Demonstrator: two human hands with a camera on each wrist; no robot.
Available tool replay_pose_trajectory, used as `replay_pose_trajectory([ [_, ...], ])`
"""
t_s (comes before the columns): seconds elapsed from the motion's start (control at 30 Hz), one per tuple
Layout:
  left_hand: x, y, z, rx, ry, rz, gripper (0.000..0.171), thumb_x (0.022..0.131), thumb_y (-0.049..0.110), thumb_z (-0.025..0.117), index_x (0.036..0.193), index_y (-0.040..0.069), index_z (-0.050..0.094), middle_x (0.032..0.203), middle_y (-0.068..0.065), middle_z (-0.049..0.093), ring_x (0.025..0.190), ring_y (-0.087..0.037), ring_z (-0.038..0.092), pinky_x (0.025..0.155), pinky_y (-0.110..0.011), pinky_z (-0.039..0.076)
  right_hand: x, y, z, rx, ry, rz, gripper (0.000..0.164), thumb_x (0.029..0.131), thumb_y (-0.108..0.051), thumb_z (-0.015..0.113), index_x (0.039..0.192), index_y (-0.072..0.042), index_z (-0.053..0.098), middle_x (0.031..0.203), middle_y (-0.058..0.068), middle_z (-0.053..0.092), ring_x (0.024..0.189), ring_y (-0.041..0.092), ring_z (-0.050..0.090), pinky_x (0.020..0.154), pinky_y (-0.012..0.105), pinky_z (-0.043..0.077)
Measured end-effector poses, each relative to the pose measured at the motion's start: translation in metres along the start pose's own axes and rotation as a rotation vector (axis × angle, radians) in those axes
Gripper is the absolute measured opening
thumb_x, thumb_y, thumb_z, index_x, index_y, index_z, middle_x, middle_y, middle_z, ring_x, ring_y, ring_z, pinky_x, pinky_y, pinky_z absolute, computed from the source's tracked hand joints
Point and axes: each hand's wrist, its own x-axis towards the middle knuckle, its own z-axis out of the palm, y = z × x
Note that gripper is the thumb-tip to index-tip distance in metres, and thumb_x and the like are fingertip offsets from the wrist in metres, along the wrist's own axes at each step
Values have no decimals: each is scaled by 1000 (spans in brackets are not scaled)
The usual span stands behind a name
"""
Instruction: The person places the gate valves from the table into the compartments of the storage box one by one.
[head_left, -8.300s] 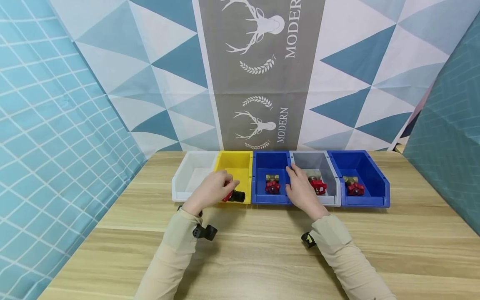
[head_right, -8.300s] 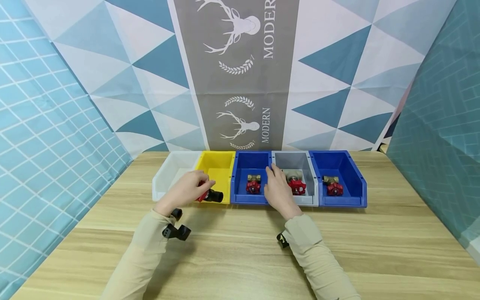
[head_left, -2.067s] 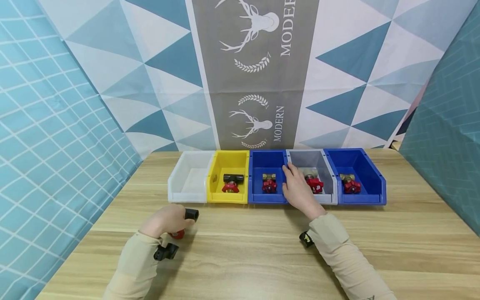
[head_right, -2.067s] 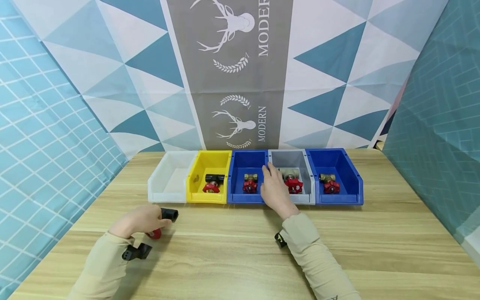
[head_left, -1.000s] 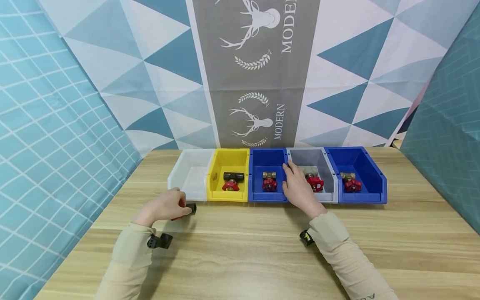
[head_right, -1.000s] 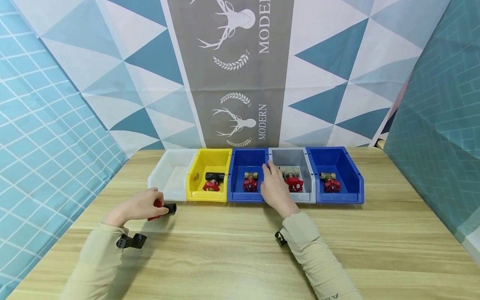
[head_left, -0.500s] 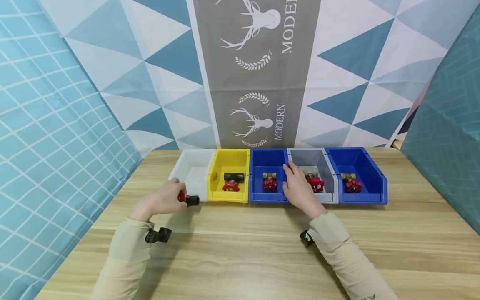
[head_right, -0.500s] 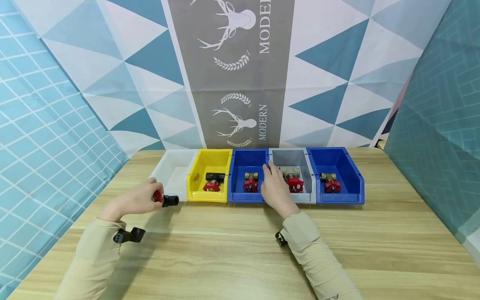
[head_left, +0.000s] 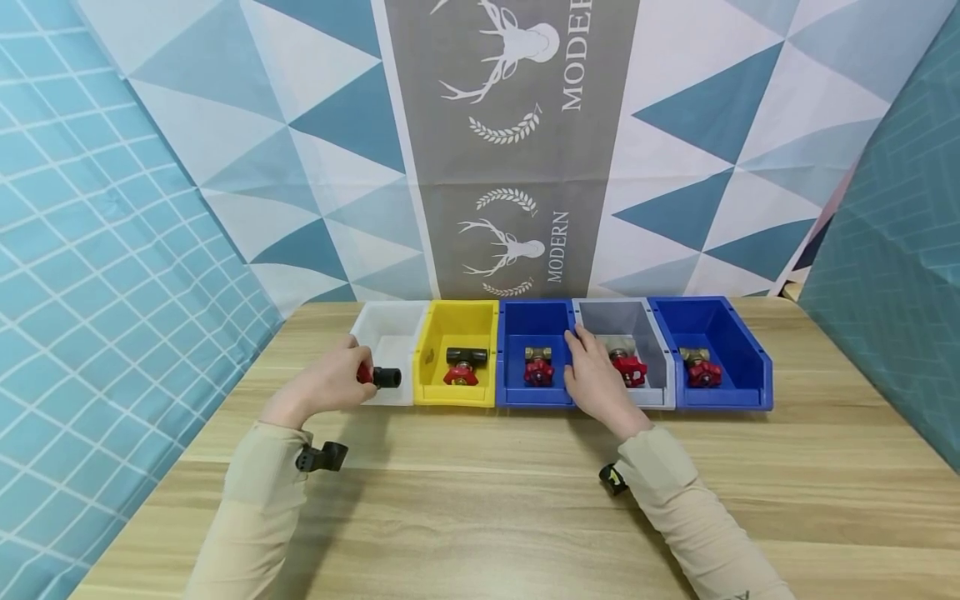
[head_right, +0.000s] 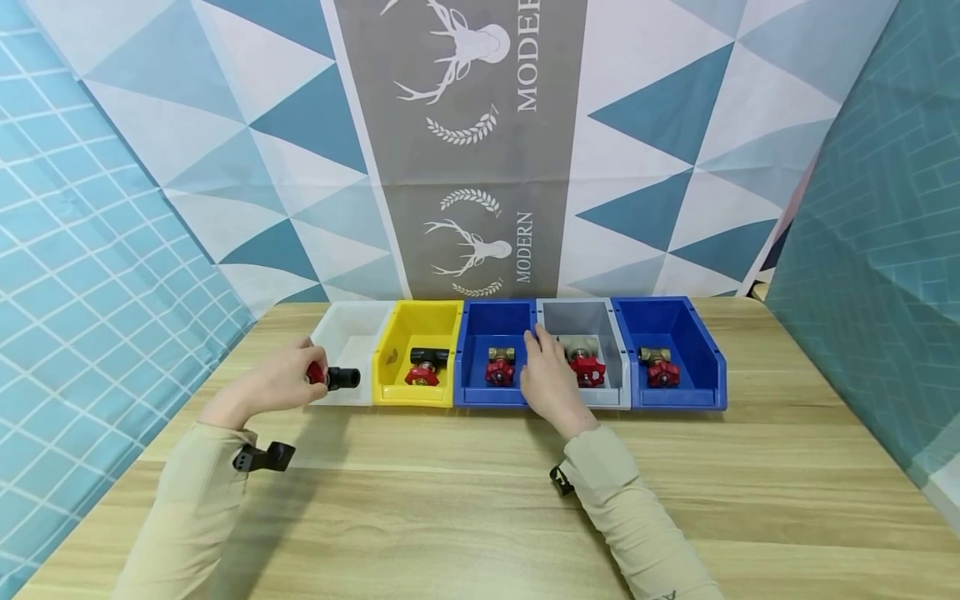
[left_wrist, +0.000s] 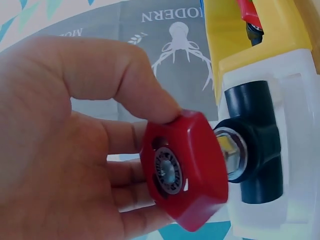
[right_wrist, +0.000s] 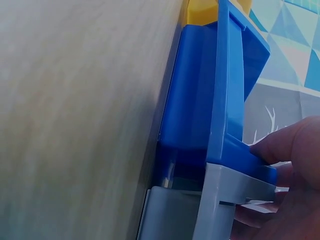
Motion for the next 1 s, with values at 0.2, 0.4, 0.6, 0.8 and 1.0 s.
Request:
replay_pose_trajectory([
  [0.2,10,-3,4,8,38,9,11,75,13,63,77,6,55,78,-8,44,64,-19,40,57,-29,35,0,0,0,-1,1,3,54,90,-9,51,139,2,30,147,20,20,132,38,24,93,51,41],
  [0.4,24,-6,10,15,72,11,10,75,13,63,76,6,55,78,-8,44,64,-19,40,58,-29,34,-1,0,0,1,-7,6,54,90,-10,50,139,2,29,148,20,19,132,39,24,95,52,38],
  [0.6,38,-12,21,17,105,9,9,76,10,60,80,4,56,81,-10,44,69,-21,40,61,-31,35,0,1,2,7,-14,11,55,90,-10,50,140,1,29,148,19,19,133,38,23,96,52,37],
  [0.8,48,-15,35,-5,139,23,6,76,5,59,81,2,58,82,-10,45,72,-21,42,63,-30,39,0,0,2,7,-16,8,55,91,-11,50,140,1,28,148,19,18,133,38,23,96,52,37],
  [1.0,54,-18,49,-24,135,10,5,78,3,63,79,4,58,81,-9,45,73,-21,43,64,-30,41,-1,-1,0,4,-20,7,55,91,-11,49,140,1,28,148,19,18,133,38,22,96,52,37],
])
